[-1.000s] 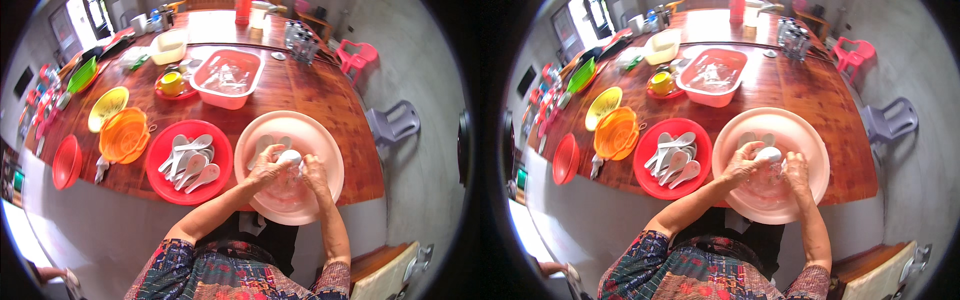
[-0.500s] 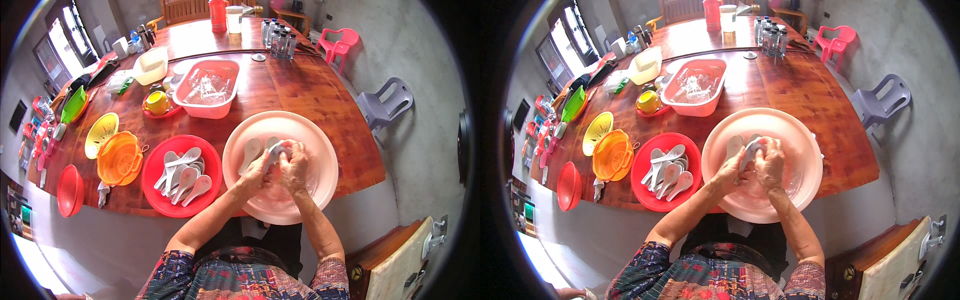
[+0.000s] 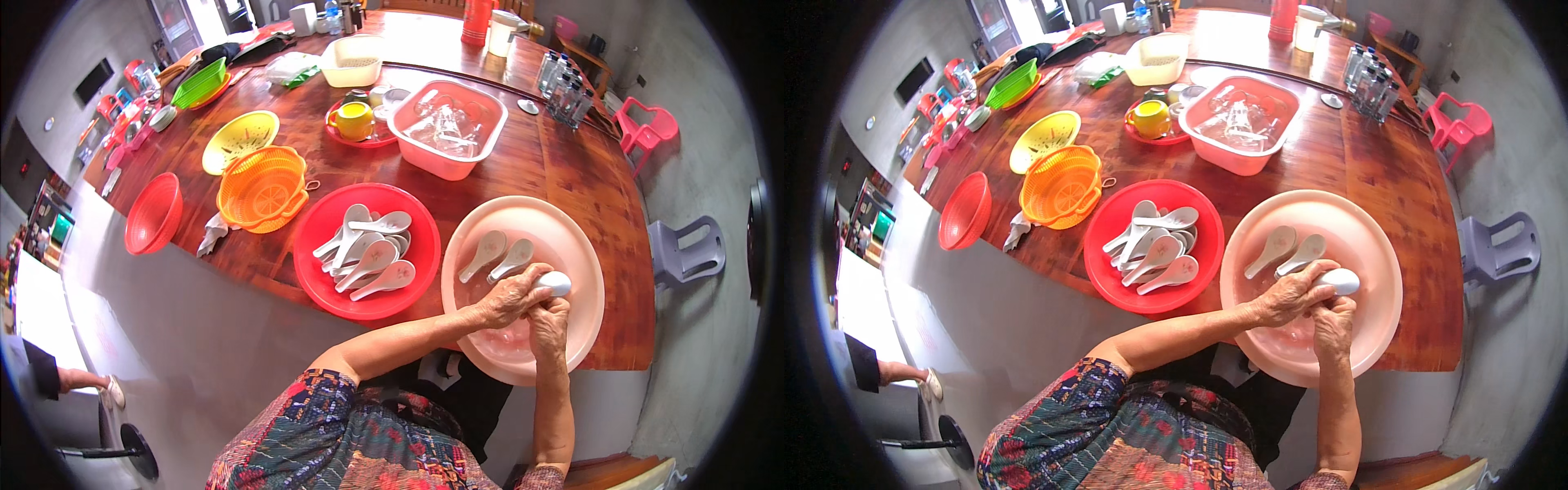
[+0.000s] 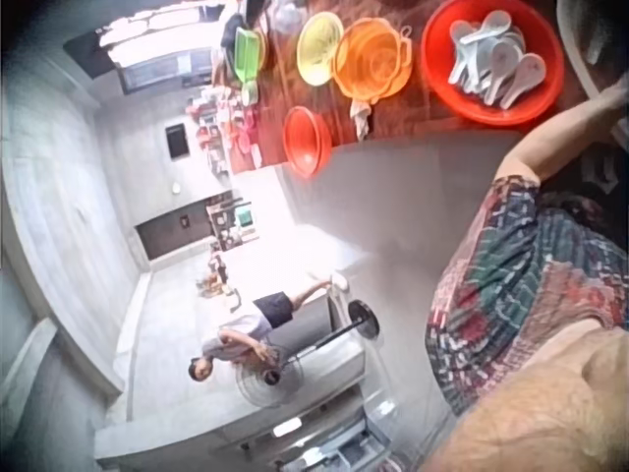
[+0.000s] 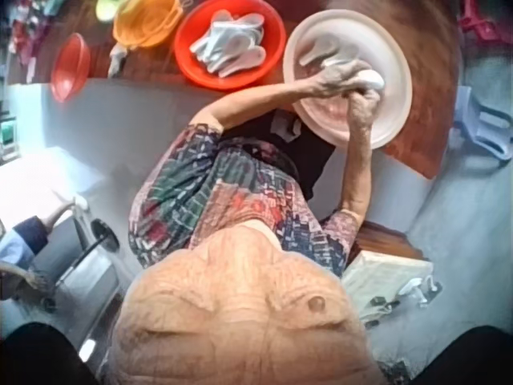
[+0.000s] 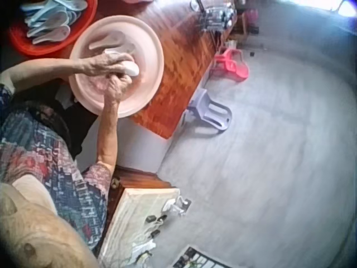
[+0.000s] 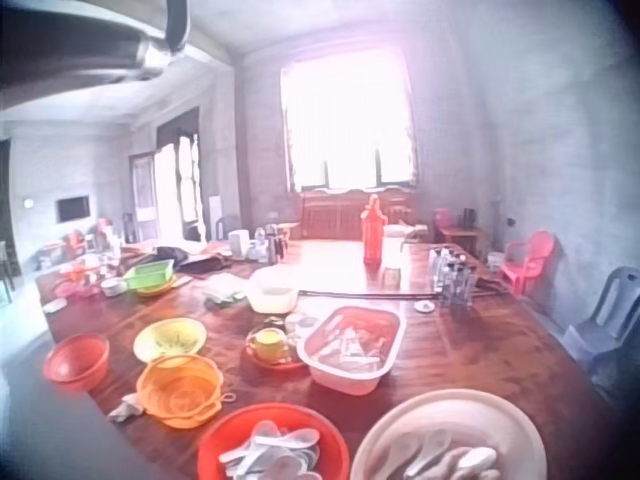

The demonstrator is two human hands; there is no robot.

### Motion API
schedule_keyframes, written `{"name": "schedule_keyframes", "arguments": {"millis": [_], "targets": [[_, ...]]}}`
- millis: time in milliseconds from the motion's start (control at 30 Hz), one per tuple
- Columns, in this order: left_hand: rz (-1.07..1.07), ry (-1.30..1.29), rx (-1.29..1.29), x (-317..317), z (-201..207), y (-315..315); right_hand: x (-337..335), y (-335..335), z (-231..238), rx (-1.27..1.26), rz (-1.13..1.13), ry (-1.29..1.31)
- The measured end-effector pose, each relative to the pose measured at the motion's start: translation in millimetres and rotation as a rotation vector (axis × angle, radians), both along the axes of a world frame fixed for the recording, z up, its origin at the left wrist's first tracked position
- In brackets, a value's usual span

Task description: The person washes white plastic spoons one by one in a pink basin filled with water. They scrub each spoon with their hands and then place it into a red tray on the table. The process is repeated for multiple spoons throughout the video.

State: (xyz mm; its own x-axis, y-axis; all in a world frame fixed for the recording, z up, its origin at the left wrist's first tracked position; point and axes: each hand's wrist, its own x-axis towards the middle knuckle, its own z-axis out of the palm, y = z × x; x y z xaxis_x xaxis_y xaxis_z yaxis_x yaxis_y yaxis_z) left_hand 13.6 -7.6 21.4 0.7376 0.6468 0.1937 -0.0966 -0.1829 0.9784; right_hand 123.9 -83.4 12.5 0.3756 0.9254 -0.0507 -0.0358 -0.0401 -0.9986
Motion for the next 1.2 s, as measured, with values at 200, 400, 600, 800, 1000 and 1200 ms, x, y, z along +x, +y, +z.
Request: {"name": "schedule_keyframes", "arguments": {"millis": [200, 400, 600, 800, 1000, 1200], "targets": [[0.055, -0.065, -0.124, -11, 10, 2, -27, -1, 19, 0.042, 0.054, -0.039], [0.535, -0.072, 0.312, -29, 5, 34, -11, -7, 16, -0.061, 0.190, -0.760], [0.736, 0.349, 0.526, -131, 21, 83, 9, -12, -3, -0.022, 0.214, -0.996], [0.679, 0.926, 0.902, -175, -10, 113, 12, -15, -15, -0.044, 0.229, -0.989], [0.697, 0.997, 1.105, -179, -22, 121, 15, -23, -15, -0.119, 0.220, -0.934], [0.834, 1.213, 1.034, -173, -15, 122, 28, 12, 10, 0.115, 0.047, -1.048]]}}
